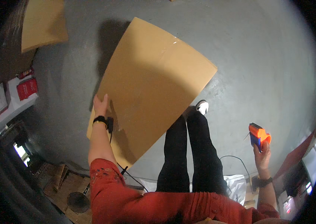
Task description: The person is using a tape dispenser to seal cardboard boxes in a warehouse or factory setting.
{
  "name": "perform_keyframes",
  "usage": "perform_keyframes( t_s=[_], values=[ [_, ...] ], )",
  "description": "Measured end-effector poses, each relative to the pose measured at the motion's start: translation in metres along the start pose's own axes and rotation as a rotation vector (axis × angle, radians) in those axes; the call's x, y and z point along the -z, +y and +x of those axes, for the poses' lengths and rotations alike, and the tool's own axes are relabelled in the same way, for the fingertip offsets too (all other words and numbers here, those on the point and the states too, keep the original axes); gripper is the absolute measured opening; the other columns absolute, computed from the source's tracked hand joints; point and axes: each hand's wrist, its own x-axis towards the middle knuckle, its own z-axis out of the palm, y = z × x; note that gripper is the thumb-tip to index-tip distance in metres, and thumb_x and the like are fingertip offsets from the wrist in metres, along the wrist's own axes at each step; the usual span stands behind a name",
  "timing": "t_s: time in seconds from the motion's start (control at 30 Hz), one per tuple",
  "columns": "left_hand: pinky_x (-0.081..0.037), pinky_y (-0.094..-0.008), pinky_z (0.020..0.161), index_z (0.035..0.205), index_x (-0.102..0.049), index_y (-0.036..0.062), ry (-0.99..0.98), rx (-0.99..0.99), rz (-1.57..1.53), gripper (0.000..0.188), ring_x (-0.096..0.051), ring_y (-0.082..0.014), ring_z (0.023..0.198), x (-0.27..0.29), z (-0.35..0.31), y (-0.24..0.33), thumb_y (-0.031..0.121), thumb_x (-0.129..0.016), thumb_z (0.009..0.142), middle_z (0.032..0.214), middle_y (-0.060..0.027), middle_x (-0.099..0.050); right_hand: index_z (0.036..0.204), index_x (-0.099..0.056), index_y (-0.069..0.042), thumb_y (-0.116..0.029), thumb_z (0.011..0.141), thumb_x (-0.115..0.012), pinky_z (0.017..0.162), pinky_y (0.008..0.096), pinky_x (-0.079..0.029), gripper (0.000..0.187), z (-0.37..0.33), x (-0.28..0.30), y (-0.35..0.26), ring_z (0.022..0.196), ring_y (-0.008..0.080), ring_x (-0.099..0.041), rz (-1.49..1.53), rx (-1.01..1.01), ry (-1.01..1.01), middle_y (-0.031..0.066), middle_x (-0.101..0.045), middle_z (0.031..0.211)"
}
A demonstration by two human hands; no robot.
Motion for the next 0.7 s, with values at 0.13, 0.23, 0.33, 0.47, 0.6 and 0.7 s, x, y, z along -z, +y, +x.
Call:
perform_keyframes(
  t_s=[0.13,0.23,0.33,0.47,0.6,0.7],
  values=[
    [-0.032,-0.0529,0.118,0.153,-0.036,-0.0018,-0.131,-0.208,0.089,0.096,-0.039,-0.0368,0.146,-0.018,0.03,0.07,0.048,-0.079,0.084,0.157,-0.0257,-0.039,0.099,-0.053,-0.001,-0.004,0.084,-0.075,0.072,0.0408,-0.051,0.027,0.008,0.001,-0.009,0.08,0.0347,-0.061,-0.063,-0.08,-0.093,0.0189,-0.06,0.09],
    [-0.025,-0.0604,0.12,0.16,-0.026,0.007,-0.024,-0.202,0.221,0.109,-0.028,-0.0368,0.152,0.001,0.072,0.074,0.054,-0.081,0.078,0.164,-0.0223,-0.028,0.099,-0.053,0.0,-0.004,0.085,-0.076,0.07,0.0402,-0.05,0.027,0.014,-0.004,-0.026,0.079,0.0338,-0.061,-0.047,-0.018,-0.134,0.0192,-0.06,0.092],
    [-0.027,-0.0572,0.12,0.161,-0.024,0.0098,-0.089,-0.204,0.454,0.112,-0.032,-0.0401,0.15,-0.006,0.071,0.122,0.05,-0.084,0.076,0.161,-0.0217,-0.034,0.107,-0.056,0.002,-0.004,0.086,-0.076,0.076,0.0383,-0.052,0.03,0.004,0.008,-0.007,0.086,0.0286,-0.064,-0.07,-0.084,-0.13,0.0186,-0.063,0.099],
    [-0.032,-0.055,0.118,0.16,-0.028,0.0082,-0.404,0.09,-0.208,0.11,-0.04,-0.0393,0.145,-0.01,0.062,0.142,0.042,-0.087,0.074,0.156,-0.0211,-0.043,0.115,-0.058,0.004,-0.003,0.088,-0.074,0.082,0.0376,-0.054,0.032,0.005,0.007,-0.016,0.093,0.0273,-0.066,-0.045,-0.184,-0.151,0.0196,-0.067,0.106],
    [-0.033,-0.0542,0.117,0.155,-0.039,0.0142,-0.516,-0.131,-0.316,0.095,-0.047,-0.0357,0.14,-0.048,0.065,0.139,0.032,-0.084,0.073,0.15,-0.0191,-0.051,0.116,-0.058,0.005,-0.005,0.088,-0.073,0.084,0.0378,-0.054,0.033,0.013,-0.007,-0.025,0.095,0.0274,-0.066,-0.001,-0.215,-0.16,0.0204,-0.068,0.107],
    [-0.026,-0.0567,0.12,0.153,-0.043,0.0187,-0.499,-0.275,-0.025,0.088,-0.046,-0.0346,0.141,-0.079,0.028,0.199,0.036,-0.08,0.074,0.151,-0.0162,-0.052,0.116,-0.058,0.006,-0.005,0.088,-0.074,0.086,0.0376,-0.054,0.034,0.0,-0.011,-0.002,0.096,0.0275,-0.066,-0.045,-0.082,-0.048,0.0207,-0.069,0.108]
  ],
)
